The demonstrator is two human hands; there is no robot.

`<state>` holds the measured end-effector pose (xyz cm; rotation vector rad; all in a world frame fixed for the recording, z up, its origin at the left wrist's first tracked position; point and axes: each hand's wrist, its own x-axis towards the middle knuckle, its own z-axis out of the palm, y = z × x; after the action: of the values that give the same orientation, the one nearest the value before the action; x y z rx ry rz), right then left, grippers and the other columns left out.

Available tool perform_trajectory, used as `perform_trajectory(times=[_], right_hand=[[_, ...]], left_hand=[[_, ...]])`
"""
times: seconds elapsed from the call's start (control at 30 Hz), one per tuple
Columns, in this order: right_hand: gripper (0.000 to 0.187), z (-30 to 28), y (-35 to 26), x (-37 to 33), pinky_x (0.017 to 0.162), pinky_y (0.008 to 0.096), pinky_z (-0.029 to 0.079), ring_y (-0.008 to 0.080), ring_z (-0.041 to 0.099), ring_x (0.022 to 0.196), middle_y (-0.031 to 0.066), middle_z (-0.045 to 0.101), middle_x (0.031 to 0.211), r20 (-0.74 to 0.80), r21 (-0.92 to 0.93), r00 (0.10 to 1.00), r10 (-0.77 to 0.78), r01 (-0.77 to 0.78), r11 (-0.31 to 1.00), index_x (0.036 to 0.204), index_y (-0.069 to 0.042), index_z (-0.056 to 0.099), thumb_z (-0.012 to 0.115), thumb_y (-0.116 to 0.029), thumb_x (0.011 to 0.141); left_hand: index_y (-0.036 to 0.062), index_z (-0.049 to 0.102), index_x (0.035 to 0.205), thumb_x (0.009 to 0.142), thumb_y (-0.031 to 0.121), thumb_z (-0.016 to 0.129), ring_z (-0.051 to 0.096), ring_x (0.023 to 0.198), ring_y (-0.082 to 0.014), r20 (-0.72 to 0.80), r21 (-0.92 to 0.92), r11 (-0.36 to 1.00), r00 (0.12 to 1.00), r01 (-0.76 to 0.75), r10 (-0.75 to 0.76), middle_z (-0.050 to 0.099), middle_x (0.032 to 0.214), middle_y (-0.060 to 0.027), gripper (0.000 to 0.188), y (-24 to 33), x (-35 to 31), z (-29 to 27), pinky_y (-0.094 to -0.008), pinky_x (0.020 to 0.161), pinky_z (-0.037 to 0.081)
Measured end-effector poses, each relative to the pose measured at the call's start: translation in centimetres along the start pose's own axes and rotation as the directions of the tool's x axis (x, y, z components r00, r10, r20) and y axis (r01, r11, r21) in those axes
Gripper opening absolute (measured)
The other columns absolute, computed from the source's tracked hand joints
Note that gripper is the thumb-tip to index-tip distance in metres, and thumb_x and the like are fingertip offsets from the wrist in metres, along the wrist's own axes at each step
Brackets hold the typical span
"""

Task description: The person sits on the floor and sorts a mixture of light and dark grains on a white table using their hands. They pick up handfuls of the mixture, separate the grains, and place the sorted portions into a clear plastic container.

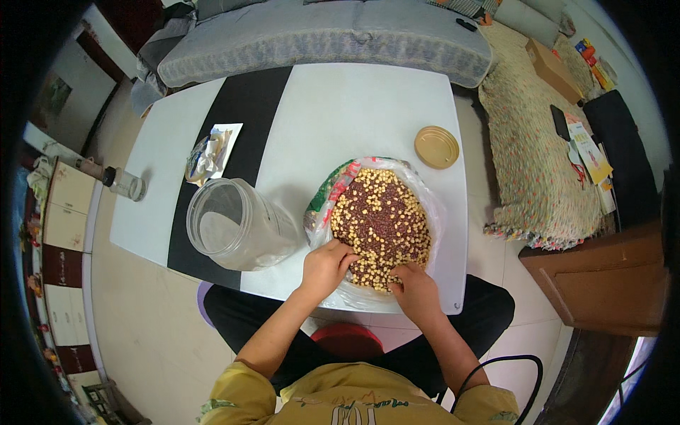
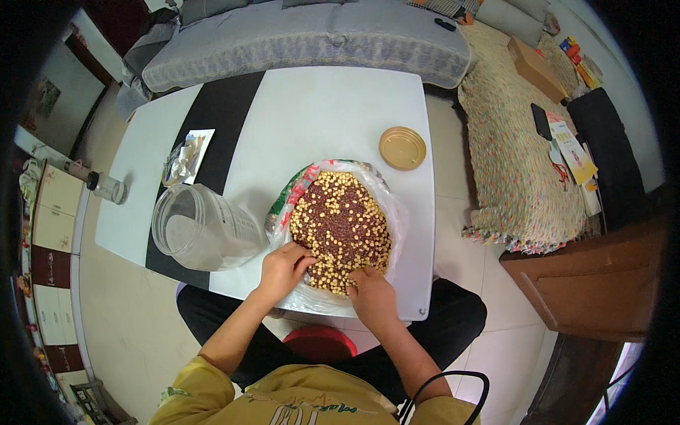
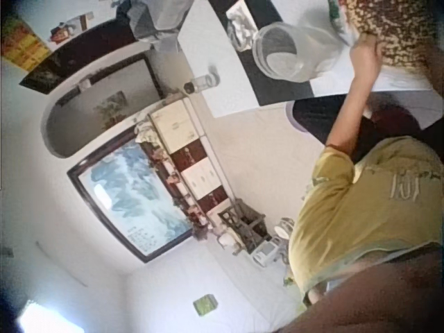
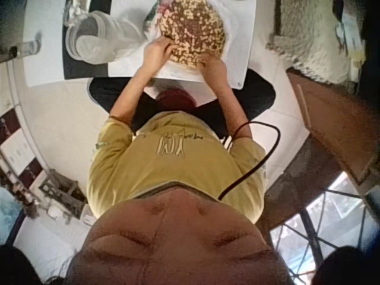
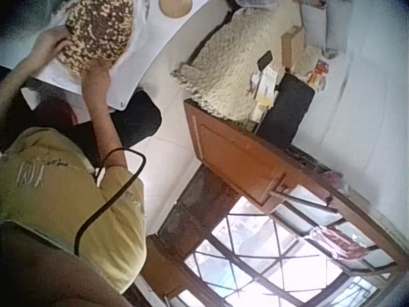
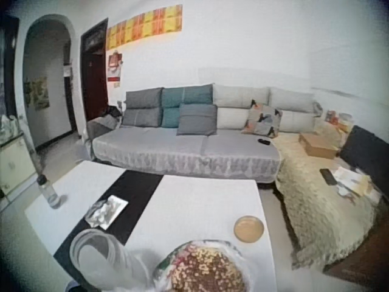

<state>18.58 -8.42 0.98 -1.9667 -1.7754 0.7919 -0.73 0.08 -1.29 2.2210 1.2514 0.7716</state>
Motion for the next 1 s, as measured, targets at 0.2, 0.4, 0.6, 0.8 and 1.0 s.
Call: perform_trajectory(times=[0.2, 0.4, 0.6, 0.8, 1.0], right_hand=[[0.018, -0.1, 0.5, 0.1, 0.071, 0.0423, 0.049, 0.0339, 0.059, 0.083, 0.0139, 0.057, 0.093, 0.006, -0.040, 0.996, -0.089, 0.089, 0.995, 0.092, -0.006, 0.058, 0.065, -0.013, 0.076], [0.007, 0.5, 0.7, 0.0, 0.064, 0.0416, 0.049, 0.0331, 0.059, 0.075, 0.0123, 0.058, 0.085, -0.109, 0.009, 0.981, -0.159, 0.161, 0.987, 0.083, -0.007, 0.060, 0.062, -0.011, 0.077], [0.005, 0.6, 1.2, 0.4, 0.066, 0.0377, 0.048, 0.0315, 0.059, 0.075, 0.0117, 0.061, 0.083, -0.156, 0.045, 0.984, -0.081, 0.089, 0.995, 0.082, -0.005, 0.063, 0.062, -0.008, 0.078], [0.006, 1.7, 1.0, 1.3, 0.066, 0.0413, 0.048, 0.0335, 0.059, 0.076, 0.0128, 0.060, 0.083, -0.047, 0.016, 0.994, -0.103, 0.104, 0.994, 0.082, -0.007, 0.062, 0.058, -0.010, 0.078], [0.011, -1.0, 0.0, 2.4, 0.070, 0.0431, 0.048, 0.0341, 0.060, 0.081, 0.0145, 0.061, 0.086, 0.218, -0.140, 0.976, -0.004, 0.036, 0.989, 0.088, -0.006, 0.062, 0.056, -0.011, 0.080]], left_hand=[[0.0091, 0.066, 0.089, 0.078, 0.007, 0.064, 0.060, 0.070, -0.0287, 0.013, -0.070, 0.997, 1.000, -0.020, 0.021, 0.059, 0.081, -0.0070, 0.012, 0.5, -0.1, -0.4, -0.0372, 0.059, 0.047], [0.0082, 0.067, 0.104, 0.080, -0.001, 0.061, 0.061, 0.082, -0.0269, -0.098, -0.189, 0.980, 0.994, -0.059, 0.041, 0.062, 0.093, -0.0116, 0.027, 1.9, -1.2, -4.3, -0.0329, 0.069, 0.049], [0.0009, 0.061, 0.080, 0.086, 0.004, 0.058, 0.052, 0.063, -0.0144, -0.729, -0.023, 0.955, 0.649, 0.297, -0.219, 0.056, 0.069, -0.0034, 0.007, -3.4, -13.5, -13.6, -0.0264, 0.059, 0.043], [0.0056, 0.059, 0.081, 0.093, 0.025, 0.048, 0.049, 0.060, -0.0129, 0.032, -0.308, 0.204, 0.224, 0.929, -0.974, 0.053, 0.067, -0.0038, 0.025, -15.7, -45.7, -6.5, -0.0289, 0.054, 0.040], [0.0049, 0.060, 0.084, 0.091, 0.020, 0.049, 0.050, 0.060, -0.0131, 0.265, -0.296, -0.173, -0.093, 0.939, -0.960, 0.055, 0.067, -0.0045, 0.021, -8.5, -42.3, 3.8, -0.0290, 0.054, 0.041]])
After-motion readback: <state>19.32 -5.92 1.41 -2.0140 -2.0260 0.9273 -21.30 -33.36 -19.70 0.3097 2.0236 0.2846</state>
